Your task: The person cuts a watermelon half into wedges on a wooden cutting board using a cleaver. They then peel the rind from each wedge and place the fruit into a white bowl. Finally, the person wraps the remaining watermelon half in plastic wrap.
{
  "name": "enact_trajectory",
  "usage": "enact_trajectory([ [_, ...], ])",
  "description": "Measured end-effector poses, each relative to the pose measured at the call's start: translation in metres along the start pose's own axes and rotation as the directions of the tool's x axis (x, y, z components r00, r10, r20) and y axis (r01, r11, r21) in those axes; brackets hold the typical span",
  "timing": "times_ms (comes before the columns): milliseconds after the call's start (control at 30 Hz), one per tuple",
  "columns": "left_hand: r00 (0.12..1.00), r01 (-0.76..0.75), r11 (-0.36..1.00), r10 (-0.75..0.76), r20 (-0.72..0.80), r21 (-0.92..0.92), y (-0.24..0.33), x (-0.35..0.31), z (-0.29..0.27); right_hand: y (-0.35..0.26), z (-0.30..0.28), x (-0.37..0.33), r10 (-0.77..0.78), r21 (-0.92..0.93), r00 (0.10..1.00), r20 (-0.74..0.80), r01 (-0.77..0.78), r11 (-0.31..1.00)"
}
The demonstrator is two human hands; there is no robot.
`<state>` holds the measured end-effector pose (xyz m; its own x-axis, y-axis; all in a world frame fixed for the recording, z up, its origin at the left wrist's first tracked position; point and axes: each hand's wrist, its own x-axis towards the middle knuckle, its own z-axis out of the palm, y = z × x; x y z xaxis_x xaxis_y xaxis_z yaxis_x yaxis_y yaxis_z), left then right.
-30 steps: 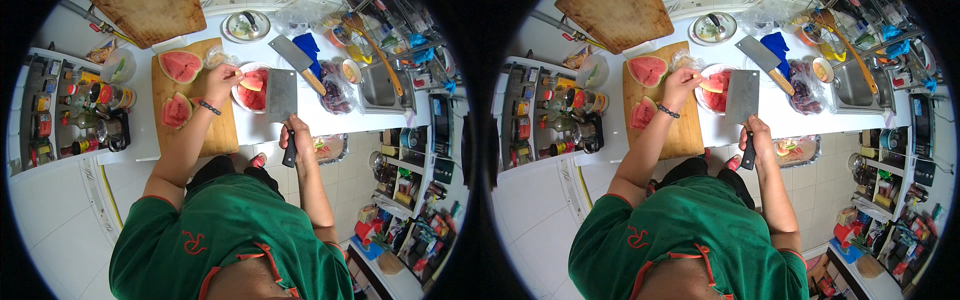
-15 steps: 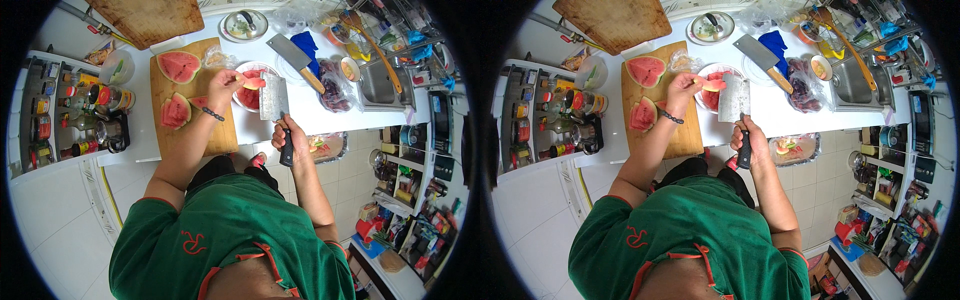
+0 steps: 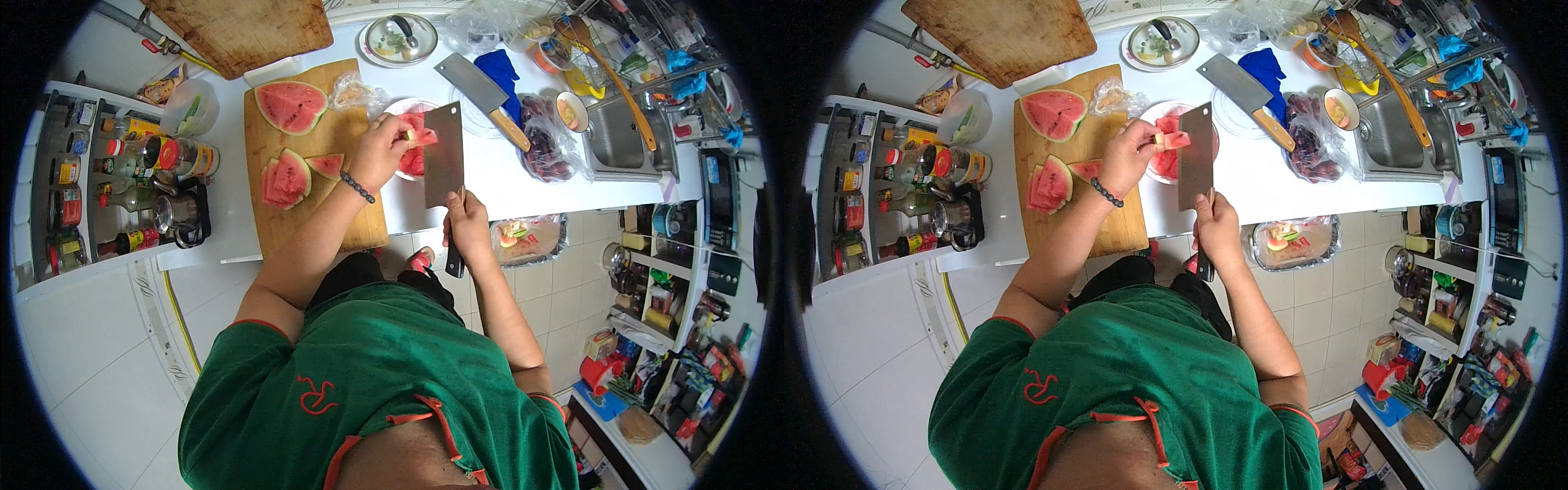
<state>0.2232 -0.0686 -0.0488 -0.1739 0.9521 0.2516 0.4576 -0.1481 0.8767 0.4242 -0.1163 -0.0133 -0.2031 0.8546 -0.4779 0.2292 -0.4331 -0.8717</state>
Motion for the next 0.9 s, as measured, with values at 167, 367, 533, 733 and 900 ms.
enact_trajectory([
  [167, 0.999, 0.043, 0.999, -0.043, -0.001, 0.028, -0.003, 0.000, -0.003, -0.002, -0.008, -0.005, -0.186, -0.305, 0.979, -0.084, 0.152, 0.940],
  [367, 0.999, 0.054, 0.998, -0.054, -0.005, -0.019, -0.001, 0.003, -0.003, -0.007, -0.005, -0.007, -0.348, -0.527, 0.937, -0.015, 0.288, 0.799],
  [533, 0.990, 0.131, 0.975, -0.138, -0.022, -0.181, 0.016, 0.005, -0.013, -0.003, -0.016, -0.003, -0.392, -0.662, 0.917, -0.069, 0.252, 0.706],
  [733, 0.989, 0.136, 0.961, -0.145, -0.022, -0.240, 0.014, 0.006, -0.010, -0.011, -0.036, -0.014, -0.285, -0.460, 0.950, -0.124, 0.200, 0.865],
  [900, 0.921, 0.390, 0.673, -0.287, 0.264, -0.629, 0.018, -0.012, 0.034, -0.018, -0.089, -0.034, -0.357, -0.340, 0.908, -0.219, 0.272, 0.900],
])
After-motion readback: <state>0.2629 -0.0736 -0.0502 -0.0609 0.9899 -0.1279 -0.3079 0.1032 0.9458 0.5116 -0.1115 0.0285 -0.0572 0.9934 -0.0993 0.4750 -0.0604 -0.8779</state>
